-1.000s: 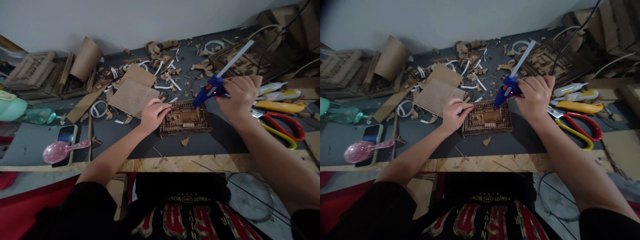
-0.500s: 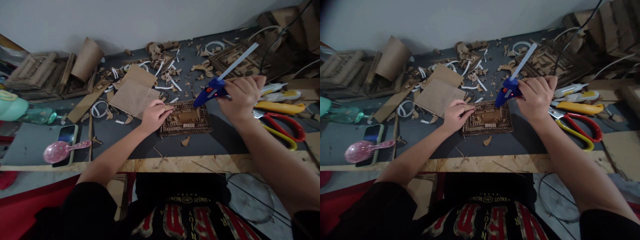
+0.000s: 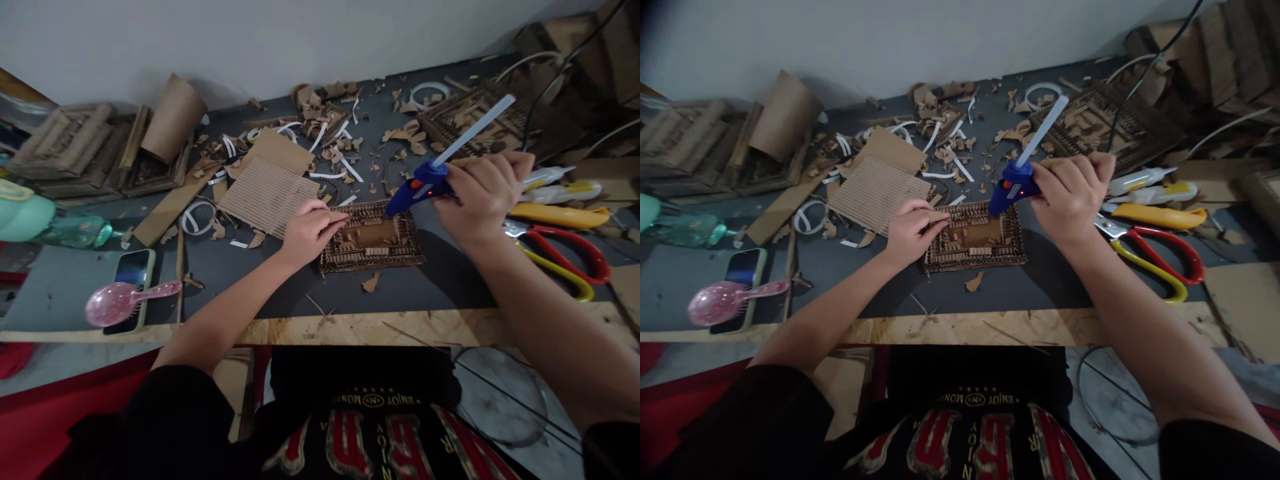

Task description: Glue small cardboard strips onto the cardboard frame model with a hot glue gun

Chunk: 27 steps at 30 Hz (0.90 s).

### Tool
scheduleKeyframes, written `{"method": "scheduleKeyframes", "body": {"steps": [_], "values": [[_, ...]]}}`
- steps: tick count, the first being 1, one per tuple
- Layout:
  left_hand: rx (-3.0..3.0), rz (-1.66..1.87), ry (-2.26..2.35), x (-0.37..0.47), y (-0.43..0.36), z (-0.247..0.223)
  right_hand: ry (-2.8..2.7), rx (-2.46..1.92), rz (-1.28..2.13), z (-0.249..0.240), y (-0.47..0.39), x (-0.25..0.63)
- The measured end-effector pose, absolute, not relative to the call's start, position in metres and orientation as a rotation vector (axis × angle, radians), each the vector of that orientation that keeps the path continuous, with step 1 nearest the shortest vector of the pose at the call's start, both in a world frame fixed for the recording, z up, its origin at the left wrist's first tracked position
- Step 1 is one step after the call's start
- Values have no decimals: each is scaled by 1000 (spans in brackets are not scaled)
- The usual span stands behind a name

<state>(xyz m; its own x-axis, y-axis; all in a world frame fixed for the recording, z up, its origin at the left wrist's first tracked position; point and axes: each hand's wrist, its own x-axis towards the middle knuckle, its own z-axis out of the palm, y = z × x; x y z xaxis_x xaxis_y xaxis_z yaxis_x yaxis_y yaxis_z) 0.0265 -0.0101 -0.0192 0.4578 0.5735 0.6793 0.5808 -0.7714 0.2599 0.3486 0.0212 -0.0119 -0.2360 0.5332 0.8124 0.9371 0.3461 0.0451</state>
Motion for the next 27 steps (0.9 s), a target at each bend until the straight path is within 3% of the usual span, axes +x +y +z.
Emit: {"method": "scheduleKeyframes", "body": {"steps": [11,20,27], "values": [[-2639,-1229,-987,27,-10,-17,-1829,-1227,-794,-11,20,347],[-2629,-1236,-1003,27,-11,-19,-1657,-1684,-333,-16,35,357],[-2619,-1251,-981,29,-12,-18,-1331,-1513,-212,-28,52,376]]}}
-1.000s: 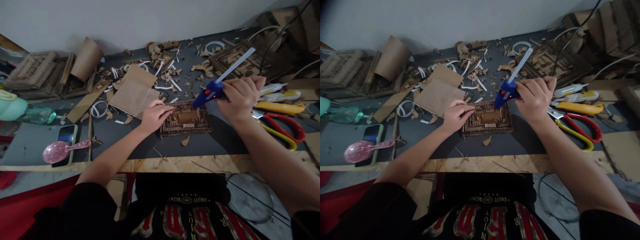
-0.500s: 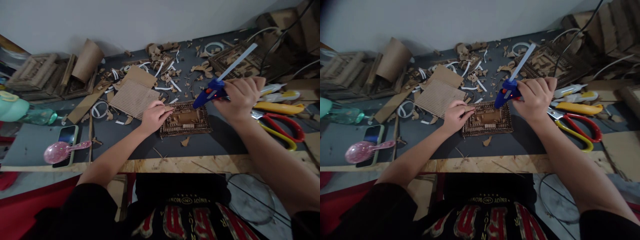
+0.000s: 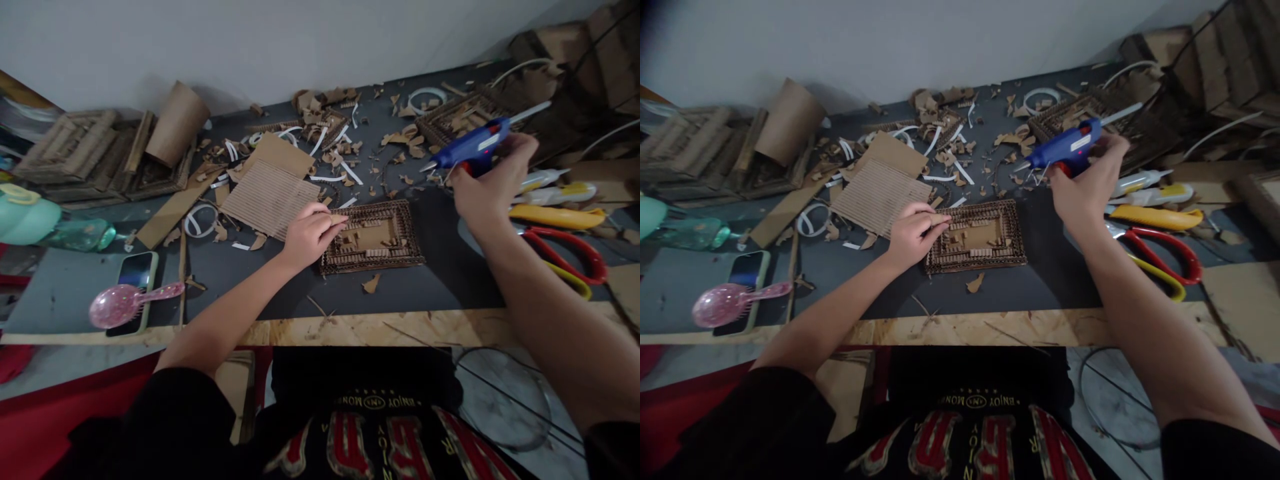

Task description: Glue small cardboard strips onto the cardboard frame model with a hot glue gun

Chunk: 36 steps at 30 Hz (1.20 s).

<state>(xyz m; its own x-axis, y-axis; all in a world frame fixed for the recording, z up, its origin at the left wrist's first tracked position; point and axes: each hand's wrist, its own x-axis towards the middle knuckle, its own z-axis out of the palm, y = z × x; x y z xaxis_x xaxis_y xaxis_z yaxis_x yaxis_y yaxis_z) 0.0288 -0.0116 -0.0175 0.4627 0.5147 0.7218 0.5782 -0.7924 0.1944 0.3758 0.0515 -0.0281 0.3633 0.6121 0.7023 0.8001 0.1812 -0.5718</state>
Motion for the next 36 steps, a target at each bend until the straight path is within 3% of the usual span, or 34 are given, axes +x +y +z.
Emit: {"method": "scheduleKeyframes", "body": {"steps": [7,13,18,23,36], "values": [[-2650,-1263,-948,29,-11,-17,-1436,-1516,-187,-41,56,373],[-2626,-1173,-1027,27,-11,-21,-1484,-1562,-364,-33,41,351],[-2685,-1288,-901,26,-10,-19,-1918,-1084,-245,1,4,327],[-2858,-1353,-686,25,-14,-9,-2283,-706,3,6,-31,286],[-2904,-1390,-650,38,-31,-3,-2274,-625,-139,8,-35,287]]}}
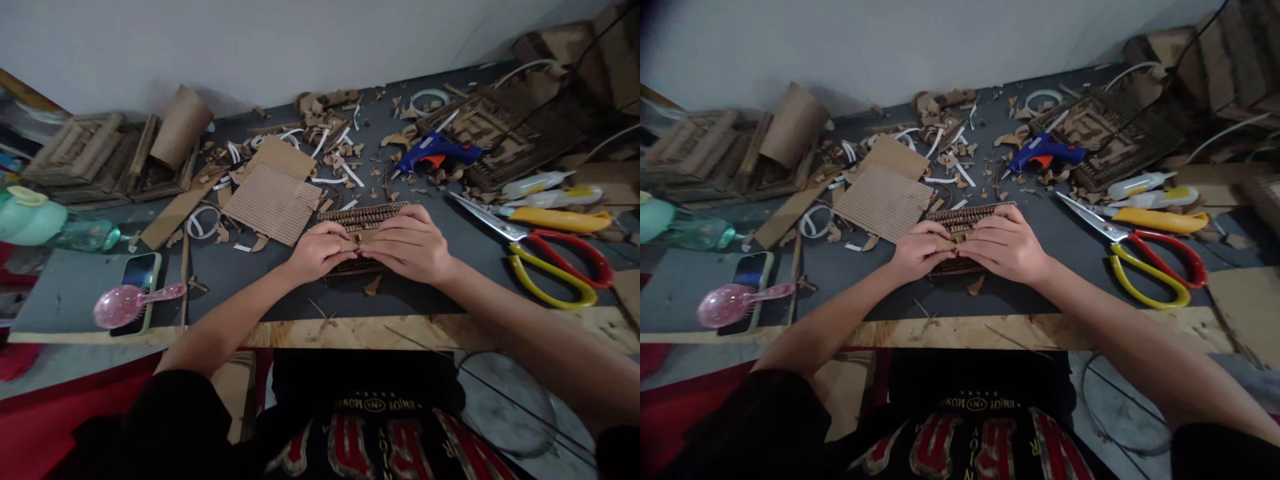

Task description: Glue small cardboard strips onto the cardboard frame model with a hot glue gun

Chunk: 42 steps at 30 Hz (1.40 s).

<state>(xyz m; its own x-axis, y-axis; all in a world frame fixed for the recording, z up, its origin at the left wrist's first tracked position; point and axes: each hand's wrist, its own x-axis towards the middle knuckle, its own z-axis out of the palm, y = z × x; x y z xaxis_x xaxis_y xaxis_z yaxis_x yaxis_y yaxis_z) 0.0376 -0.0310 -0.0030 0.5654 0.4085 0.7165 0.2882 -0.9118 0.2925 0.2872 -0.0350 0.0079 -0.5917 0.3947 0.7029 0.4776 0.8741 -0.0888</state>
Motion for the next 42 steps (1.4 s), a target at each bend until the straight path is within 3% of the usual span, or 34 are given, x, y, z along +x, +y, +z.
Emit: {"method": "scheduleKeyframes", "body": {"steps": [5,15,22,32,42], "values": [[2649,1309,564,42,-36,-1,-2167,-471,-91,12,-38,279],[2554,1291,849,43,-40,-2,-2236,-703,270,31,-22,302],[2428,1427,1200,33,-27,-8,-2310,-870,247,17,10,331],[2583,1348,1140,37,-28,-8,-2355,-833,-1,7,8,328],[2550,1376,1087,39,-27,-7,-2358,-873,36,2,9,328]]}}
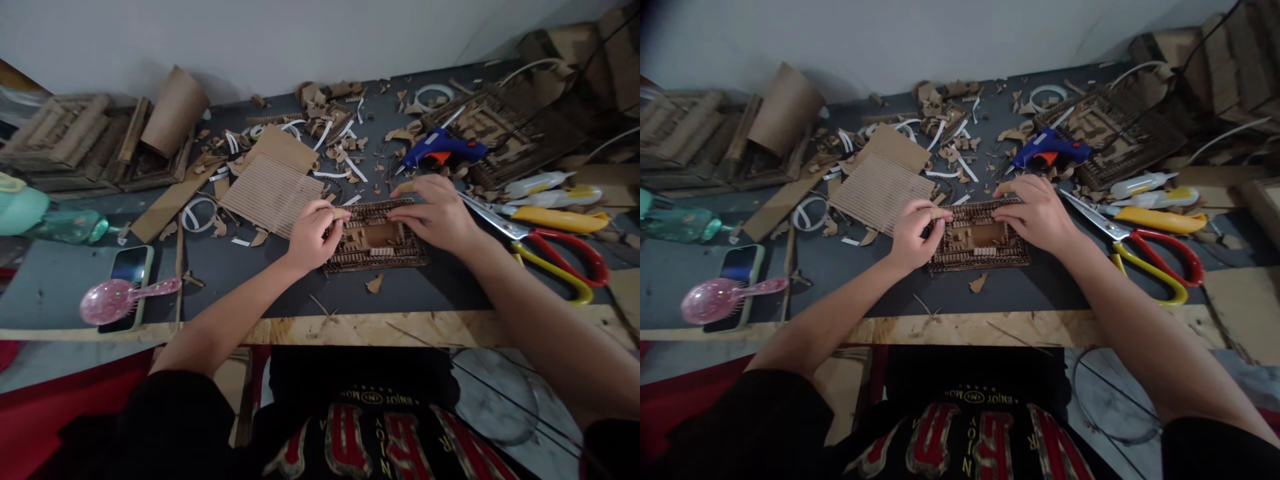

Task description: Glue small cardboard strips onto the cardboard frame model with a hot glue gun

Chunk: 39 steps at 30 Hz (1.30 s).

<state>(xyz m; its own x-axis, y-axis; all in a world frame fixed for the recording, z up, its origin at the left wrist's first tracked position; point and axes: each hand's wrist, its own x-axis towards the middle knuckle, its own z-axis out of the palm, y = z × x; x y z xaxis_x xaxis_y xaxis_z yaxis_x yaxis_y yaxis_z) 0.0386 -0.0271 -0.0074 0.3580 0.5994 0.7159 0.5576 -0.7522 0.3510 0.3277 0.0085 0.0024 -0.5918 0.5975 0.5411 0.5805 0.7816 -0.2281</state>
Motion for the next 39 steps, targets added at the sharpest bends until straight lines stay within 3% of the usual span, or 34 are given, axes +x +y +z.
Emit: {"method": "scheduleKeyframes", "body": {"steps": [18,39], "values": [[2548,1214,1127,36,-26,-10,-2370,-872,-10,2,9,325],[2543,1228,1150,35,-24,-12,-2359,-898,178,7,8,330]]}}
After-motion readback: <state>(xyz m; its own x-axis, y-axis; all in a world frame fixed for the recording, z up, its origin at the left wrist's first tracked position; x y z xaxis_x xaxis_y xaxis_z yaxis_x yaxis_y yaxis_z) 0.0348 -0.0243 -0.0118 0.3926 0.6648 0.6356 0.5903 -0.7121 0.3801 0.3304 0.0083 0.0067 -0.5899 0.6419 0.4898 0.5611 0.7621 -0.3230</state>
